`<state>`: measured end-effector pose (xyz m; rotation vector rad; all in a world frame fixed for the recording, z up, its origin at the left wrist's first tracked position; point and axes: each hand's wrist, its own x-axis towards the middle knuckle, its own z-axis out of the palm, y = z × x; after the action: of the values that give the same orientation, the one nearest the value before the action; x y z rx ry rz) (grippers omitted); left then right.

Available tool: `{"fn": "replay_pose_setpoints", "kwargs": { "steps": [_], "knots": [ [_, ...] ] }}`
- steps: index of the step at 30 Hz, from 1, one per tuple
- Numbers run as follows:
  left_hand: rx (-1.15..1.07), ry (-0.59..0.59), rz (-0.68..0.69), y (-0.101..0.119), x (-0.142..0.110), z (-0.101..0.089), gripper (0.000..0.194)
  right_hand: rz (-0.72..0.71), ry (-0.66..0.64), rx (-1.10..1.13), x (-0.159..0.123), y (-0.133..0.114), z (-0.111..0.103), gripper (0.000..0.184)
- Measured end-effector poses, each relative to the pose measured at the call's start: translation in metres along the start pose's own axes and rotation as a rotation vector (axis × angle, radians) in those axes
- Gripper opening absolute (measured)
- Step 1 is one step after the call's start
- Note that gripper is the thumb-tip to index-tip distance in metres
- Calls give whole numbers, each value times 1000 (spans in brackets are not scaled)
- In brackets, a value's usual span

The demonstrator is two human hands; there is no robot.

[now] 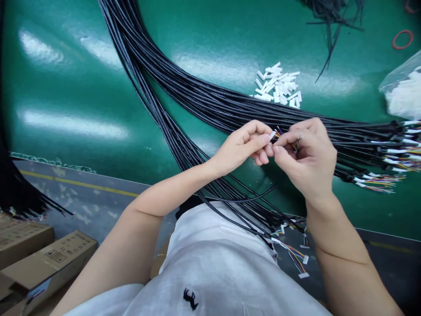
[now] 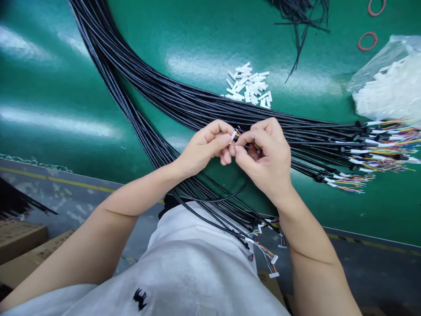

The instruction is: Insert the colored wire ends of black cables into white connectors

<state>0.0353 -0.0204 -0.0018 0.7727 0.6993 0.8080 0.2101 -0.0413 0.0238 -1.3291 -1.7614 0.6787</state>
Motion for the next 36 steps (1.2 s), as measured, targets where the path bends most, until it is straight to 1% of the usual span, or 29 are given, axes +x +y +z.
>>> {"fn": "replay_pose_setpoints", "kwargs": {
  "steps": [5,10,19,26,29,36],
  "knots": [
    [-11,-44,12,-1,0,-4,39,-38,28,-17,-2,1,2,18],
    [-56,-66,1,-1,-2,-4,36,-96,101,-161,-3,-2,4,24],
    [-13,-52,-3,-2,0,-4,44,-79,95,-202,-5,-1,6,23],
    [32,-60,3,-1,-1,-5,45,-103,92,-221,-6,0,6,21],
    [58,-77,25,-2,-2,-5,44,-116,97,-234,-5,0,5,21],
    [75,-164,29,-3,-1,-9,41,-137,89,-219,-6,0,4,20]
  ]
}}
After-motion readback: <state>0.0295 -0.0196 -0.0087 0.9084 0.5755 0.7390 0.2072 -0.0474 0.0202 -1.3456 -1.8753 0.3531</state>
